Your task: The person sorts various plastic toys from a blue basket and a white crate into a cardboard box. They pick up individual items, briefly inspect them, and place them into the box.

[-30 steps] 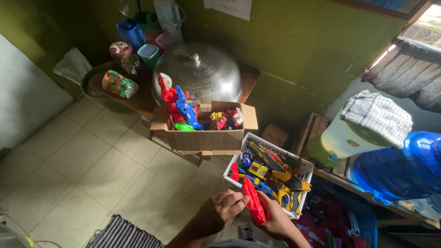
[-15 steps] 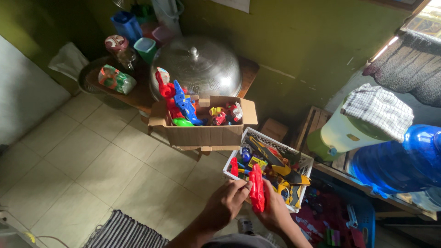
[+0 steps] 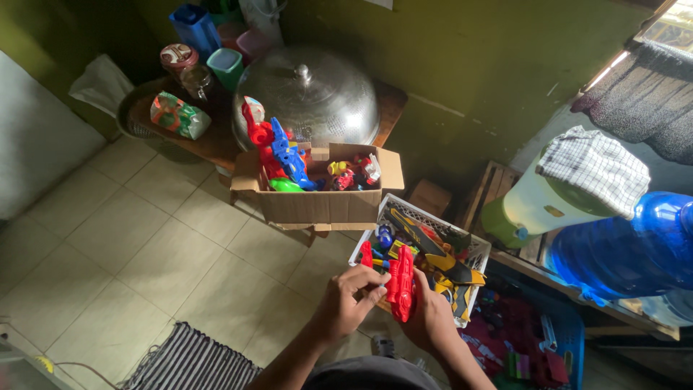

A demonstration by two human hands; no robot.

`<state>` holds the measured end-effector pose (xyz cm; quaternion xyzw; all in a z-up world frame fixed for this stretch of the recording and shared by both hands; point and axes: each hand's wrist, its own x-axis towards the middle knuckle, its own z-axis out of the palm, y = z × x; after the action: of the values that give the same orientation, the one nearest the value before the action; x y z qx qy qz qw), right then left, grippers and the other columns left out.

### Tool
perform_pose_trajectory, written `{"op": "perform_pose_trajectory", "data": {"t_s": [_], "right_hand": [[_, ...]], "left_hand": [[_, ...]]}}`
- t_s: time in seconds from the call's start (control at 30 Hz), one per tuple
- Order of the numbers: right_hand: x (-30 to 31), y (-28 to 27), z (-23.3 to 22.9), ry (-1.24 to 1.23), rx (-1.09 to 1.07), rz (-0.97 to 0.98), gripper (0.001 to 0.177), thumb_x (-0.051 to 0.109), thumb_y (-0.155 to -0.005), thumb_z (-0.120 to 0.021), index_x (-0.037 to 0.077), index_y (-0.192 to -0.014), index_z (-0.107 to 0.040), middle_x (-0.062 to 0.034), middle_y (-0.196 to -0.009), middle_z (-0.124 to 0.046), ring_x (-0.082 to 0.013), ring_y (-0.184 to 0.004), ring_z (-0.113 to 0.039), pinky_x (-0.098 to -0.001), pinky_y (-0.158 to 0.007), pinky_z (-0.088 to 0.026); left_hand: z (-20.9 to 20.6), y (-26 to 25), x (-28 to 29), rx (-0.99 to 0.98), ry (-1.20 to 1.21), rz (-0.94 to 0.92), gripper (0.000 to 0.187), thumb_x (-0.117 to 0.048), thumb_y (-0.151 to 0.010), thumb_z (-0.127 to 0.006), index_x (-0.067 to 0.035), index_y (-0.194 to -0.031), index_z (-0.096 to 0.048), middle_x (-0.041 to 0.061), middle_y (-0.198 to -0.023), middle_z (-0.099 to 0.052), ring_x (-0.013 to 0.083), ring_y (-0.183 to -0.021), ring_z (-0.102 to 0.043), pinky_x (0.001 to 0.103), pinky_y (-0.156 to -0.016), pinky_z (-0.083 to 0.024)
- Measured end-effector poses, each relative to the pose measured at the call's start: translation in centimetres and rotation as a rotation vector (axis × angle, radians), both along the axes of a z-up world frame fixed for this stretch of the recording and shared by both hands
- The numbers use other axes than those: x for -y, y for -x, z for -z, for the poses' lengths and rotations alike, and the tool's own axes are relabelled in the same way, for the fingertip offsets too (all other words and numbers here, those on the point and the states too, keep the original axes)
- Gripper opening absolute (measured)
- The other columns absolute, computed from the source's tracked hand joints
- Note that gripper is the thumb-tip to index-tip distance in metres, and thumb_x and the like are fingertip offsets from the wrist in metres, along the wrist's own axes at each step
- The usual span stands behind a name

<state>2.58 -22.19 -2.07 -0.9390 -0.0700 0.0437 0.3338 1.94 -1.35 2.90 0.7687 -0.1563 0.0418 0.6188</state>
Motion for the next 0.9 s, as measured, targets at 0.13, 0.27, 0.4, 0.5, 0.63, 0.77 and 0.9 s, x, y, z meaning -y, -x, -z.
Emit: {"op": "perform_pose_trajectory", "data": {"t_s": [0.13,0.27,0.4,0.5,0.63,0.77,0.9], "right_hand": [[0.0,0.0,-0.1,0.034,-0.024,-0.003,0.086,0.023,-0.070,-0.081,0.009,-0.145,-0.040,-0.0224,-0.079,-0.073,-0.0435,-0.074,-0.071,-0.0508,-0.066,-0.056],[-0.1,0.0,-0.5,-0.015,-0.001,-0.023,0.079,0.023,-0.071,-0.081,0.009,-0.138,-0.043,-0.0218,-0.081,-0.074,-0.0433,-0.074,-0.072,-0.0508,-0.065,-0.056],[0.0,0.0,-0.9,-0.011,-0.011,-0.027,0.080,0.023,-0.071,-0.081,0.010,-0.139,-0.043,-0.0223,-0.079,-0.073,-0.0437,-0.074,-0.071,-0.0509,-0.064,-0.056],[0.1,-0.1,-1.0,-0.052,0.008,-0.043,0.081,0.021,-0.070,-0.080,0.009,-0.141,-0.042,-0.0222,-0.078,-0.074,-0.0434,-0.072,-0.072,-0.0505,-0.063,-0.056],[0.1,-0.2,-0.7,-0.010,0.033,-0.049,0.084,0.020,-0.069,-0.080,0.007,-0.142,-0.041,-0.0224,-0.076,-0.073,-0.0435,-0.070,-0.071,-0.0510,-0.063,-0.055],[0.1,-0.2,-0.5,0.023,-0.018,-0.038,0.084,0.023,-0.072,-0.081,0.008,-0.144,-0.040,-0.0230,-0.076,-0.073,-0.0436,-0.071,-0.071,-0.0507,-0.064,-0.055],[0.1,-0.2,-0.6,0.023,-0.063,-0.045,0.088,0.024,-0.070,-0.084,0.010,-0.146,-0.041,-0.0246,-0.081,-0.072,-0.0451,-0.076,-0.070,-0.0504,-0.067,-0.055]], "left_hand": [[0.7,-0.3,0.0,-0.139,0.127,0.023,0.019,-0.009,-0.091,-0.075,-0.002,-0.107,-0.067,0.009,-0.096,-0.075,0.0123,-0.087,-0.074,0.027,-0.078,-0.061],[1.1,-0.3,-0.4,-0.107,0.049,0.020,0.015,-0.009,-0.091,-0.078,0.000,-0.102,-0.073,0.010,-0.095,-0.076,0.0130,-0.082,-0.073,0.028,-0.074,-0.060],[1.0,-0.2,-0.4,-0.057,0.132,0.026,0.017,-0.008,-0.092,-0.076,0.000,-0.107,-0.073,0.009,-0.097,-0.075,0.0121,-0.087,-0.074,0.027,-0.077,-0.060],[1.0,0.0,0.0,-0.066,0.105,-0.030,0.019,-0.009,-0.090,-0.078,-0.001,-0.107,-0.072,0.008,-0.095,-0.075,0.0114,-0.085,-0.074,0.026,-0.074,-0.060],[1.4,0.3,0.2,-0.024,0.046,-0.080,0.015,-0.009,-0.090,-0.077,-0.002,-0.104,-0.075,0.008,-0.093,-0.076,0.0108,-0.077,-0.073,0.025,-0.067,-0.058],[2.5,0.7,0.5,0.033,0.089,-0.088,0.011,-0.006,-0.093,-0.074,0.000,-0.102,-0.076,0.009,-0.096,-0.076,0.0128,-0.074,-0.068,0.026,-0.065,-0.055],[3.0,0.9,0.4,0.152,0.090,-0.054,0.007,-0.005,-0.095,-0.073,0.000,-0.100,-0.074,0.009,-0.101,-0.073,0.0151,-0.085,-0.072,0.028,-0.073,-0.057]]}}
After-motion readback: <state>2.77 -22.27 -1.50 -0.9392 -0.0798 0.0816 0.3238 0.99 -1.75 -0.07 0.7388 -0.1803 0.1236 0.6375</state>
